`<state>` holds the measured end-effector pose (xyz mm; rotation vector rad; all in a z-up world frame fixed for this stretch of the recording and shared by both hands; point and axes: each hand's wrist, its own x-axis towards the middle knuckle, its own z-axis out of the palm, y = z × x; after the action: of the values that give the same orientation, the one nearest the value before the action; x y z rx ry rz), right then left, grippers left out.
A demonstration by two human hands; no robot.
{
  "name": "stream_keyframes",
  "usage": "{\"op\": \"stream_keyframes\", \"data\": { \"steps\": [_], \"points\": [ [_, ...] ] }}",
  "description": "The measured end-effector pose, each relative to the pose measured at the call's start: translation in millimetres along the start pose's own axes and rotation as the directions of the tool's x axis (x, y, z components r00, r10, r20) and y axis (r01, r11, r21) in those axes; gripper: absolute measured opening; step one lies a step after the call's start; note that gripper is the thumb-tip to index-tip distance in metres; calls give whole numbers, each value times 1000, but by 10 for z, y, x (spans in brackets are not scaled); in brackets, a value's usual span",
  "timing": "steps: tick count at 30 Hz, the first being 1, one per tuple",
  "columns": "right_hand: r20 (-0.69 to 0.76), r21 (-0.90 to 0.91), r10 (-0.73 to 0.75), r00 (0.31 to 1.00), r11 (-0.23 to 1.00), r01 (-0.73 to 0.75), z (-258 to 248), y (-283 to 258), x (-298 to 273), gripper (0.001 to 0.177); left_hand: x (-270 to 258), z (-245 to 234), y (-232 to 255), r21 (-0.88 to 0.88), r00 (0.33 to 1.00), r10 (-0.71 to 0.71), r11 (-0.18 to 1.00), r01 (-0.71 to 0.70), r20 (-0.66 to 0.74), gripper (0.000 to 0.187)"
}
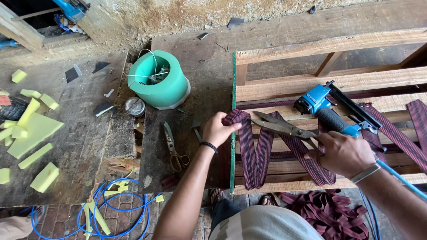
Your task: The person attaches maroon webbing straps to a wooden frame using a pneumatic staple gun. They position the straps, staple them in place, and trim excess material with scissors.
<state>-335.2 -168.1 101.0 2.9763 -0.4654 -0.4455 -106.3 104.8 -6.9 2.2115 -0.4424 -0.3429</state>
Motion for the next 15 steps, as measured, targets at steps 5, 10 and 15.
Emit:
{"op": "stream_keyframes", "data": {
  "steps": [5,10,15],
  "points": [
    [78,-78,-46,996,996,52,-119,-108,184,69,348,-190,286,-291,992,46,957,-11,116,27],
    [56,-139,-114,992,983,121,-129,-160,437,74,500,-194,529,-271,988,27,962,15,151,21],
    [155,-266,-112,982,952,151,-114,-151,567,66,442,-207,522,-396,981,14,916,65,194,18]
  ]
}}
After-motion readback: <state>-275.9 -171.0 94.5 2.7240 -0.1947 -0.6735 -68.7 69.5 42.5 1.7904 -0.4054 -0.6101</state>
